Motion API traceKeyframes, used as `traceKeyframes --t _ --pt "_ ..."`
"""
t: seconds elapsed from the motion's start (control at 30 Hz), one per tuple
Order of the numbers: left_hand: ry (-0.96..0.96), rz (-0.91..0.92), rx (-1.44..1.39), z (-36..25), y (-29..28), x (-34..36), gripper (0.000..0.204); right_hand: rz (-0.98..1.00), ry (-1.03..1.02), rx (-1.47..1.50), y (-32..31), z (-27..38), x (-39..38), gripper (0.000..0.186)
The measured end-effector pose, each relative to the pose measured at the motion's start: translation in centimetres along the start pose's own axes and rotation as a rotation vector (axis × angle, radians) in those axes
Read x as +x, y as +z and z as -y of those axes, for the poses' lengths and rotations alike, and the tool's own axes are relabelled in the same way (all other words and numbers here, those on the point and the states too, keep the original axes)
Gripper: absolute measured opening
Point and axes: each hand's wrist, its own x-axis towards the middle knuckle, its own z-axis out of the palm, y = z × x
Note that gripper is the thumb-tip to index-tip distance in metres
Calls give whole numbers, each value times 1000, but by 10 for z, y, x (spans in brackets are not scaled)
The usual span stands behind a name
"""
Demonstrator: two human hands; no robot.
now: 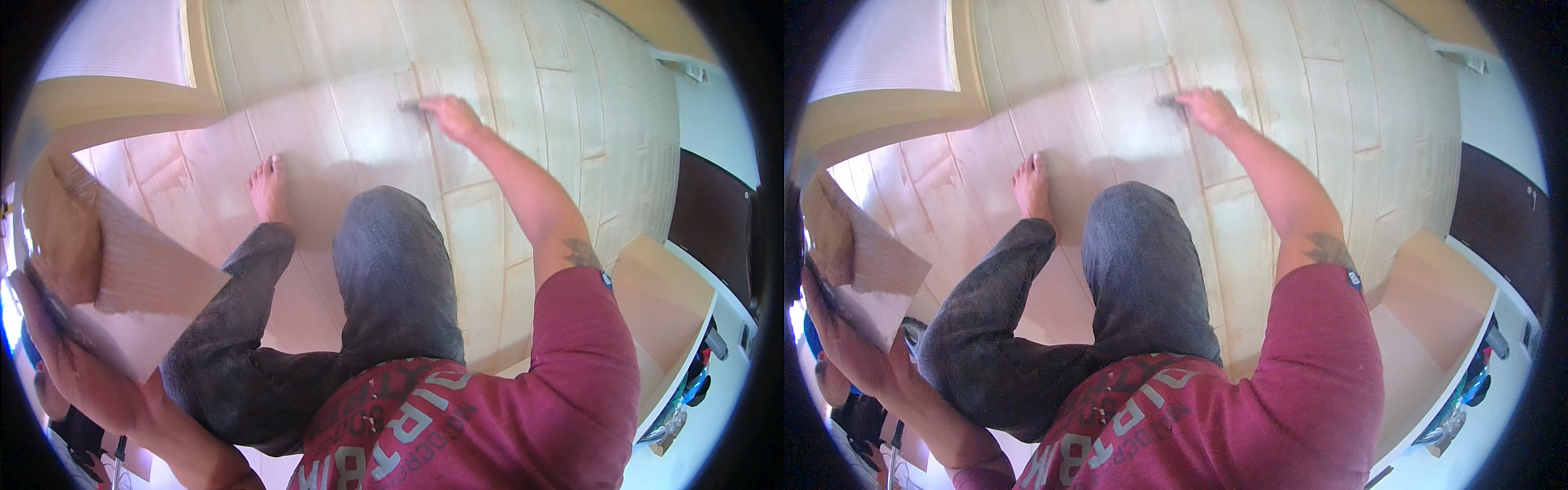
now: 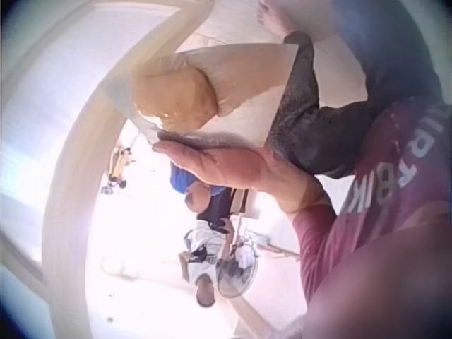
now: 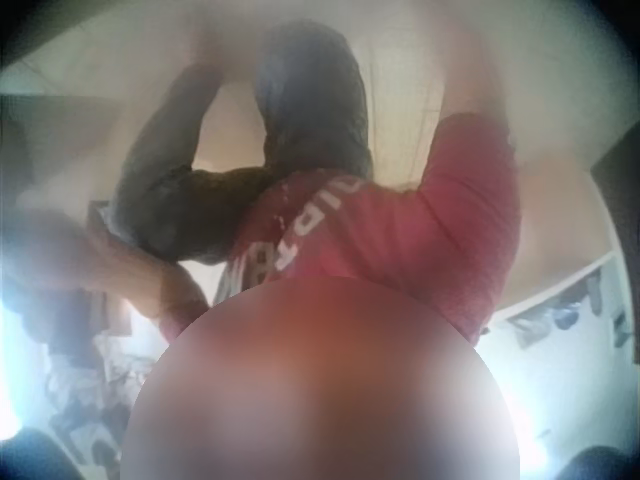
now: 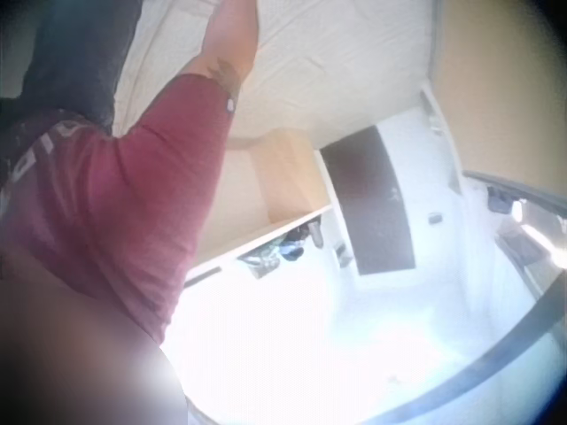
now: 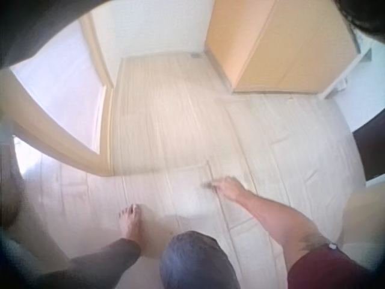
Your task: The person kneels on a wooden floor and uses a putty knife to apply a beige joint compound to the seams between floorboards. They repeatedly scoop compound from a hawk held in the left hand and spread it along the joints, working across multiple sections of the floor.
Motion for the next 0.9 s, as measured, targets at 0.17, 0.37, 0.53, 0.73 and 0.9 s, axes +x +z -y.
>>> traceKeyframes --t 0.17,0.37,0.53,0.73,0.9 --pt "-12 42 -84 -5 1 2 57 305 165 37 -8 20 -58 30" --pt "-41 28 -87 -5 0 -3 59 -32 556 178 -17 17 14 34" --pt "-33 21 -65 -3 -3 -6 60 -211 723 115 29 68 32 32" --pt "-35 35 -58 -3 -5 -6 62 -33 516 212 17 81 24 29" --pt "-27 73 -89 -4 -1 -7 64 -189 332 -61 -31 7 50 41"
